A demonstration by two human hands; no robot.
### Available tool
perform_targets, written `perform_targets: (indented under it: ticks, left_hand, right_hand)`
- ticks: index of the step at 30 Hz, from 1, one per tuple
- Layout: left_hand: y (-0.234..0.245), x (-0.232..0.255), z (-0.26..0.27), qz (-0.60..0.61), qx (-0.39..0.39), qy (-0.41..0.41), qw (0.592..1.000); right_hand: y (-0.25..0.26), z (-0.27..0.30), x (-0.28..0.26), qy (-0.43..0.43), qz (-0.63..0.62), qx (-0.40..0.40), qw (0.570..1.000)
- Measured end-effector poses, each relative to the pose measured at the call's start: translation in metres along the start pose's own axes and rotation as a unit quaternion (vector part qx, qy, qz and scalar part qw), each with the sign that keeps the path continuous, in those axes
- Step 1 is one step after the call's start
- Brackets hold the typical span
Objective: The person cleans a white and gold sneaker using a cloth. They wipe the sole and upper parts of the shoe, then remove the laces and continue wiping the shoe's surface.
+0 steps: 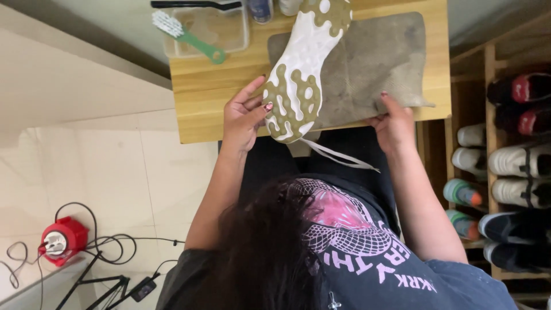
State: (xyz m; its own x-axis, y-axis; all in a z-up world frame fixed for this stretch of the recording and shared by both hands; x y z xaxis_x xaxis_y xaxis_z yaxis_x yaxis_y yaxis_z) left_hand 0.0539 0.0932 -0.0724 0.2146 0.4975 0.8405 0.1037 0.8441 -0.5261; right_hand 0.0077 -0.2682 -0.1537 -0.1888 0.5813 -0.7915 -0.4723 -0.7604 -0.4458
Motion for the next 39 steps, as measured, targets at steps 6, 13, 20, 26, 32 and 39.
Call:
perform_targets:
  ticks: [6, 13, 20, 26, 32, 39]
  left_hand:
    - [0.021, -0.01, -0.001, 0.047, -0.006, 0.0, 0.999]
    - [0.041, -0.045, -0.017, 0.127, -0.053, -0.014, 0.99]
    - [-0.004, -0.066, -0.009, 0.278, -0.052, 0.029, 0.959]
    - [-0.002, -0.091, -0.009, 0.28, -0.043, 0.081, 0.956]
    - [0.023, -0.094, -0.003, 0.2, -0.027, 0.119, 0.972]
    - [0.042, -0.114, 0.005, 0.112, -0.079, 0.214, 0.967]
  right_hand:
    - [0.043, -0.024, -0.005, 0.017, -0.069, 0.036, 0.997]
    - [0.059, -0.028, -0.007, 0.035, -0.097, 0.049, 0.993]
    - [0.048, -0.022, -0.015, 0.052, -0.091, 0.071, 0.992]
    - [0.013, -0.01, -0.048, 0.184, 0.107, 0.049, 0.976]
    - [-0.1, 0.018, -0.058, 0.249, 0.365, -0.103, 0.891]
    - [-0.134, 0.035, -0.026, 0.301, 0.48, -0.164, 0.807]
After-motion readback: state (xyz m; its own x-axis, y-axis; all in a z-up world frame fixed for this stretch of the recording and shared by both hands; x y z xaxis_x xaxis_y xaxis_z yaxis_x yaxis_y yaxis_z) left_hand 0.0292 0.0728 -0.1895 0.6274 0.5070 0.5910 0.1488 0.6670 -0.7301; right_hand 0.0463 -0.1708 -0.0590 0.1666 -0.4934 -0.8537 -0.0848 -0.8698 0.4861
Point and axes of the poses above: each hand's wrist, its own z-axis away from the middle knuckle, its own y-axis out of the back of the hand, x = y × z, the point moved 9 cm from there along -z, towards the middle knuckle, and after that the axes turned 7 degrees about -x, right-handed, at the moved point
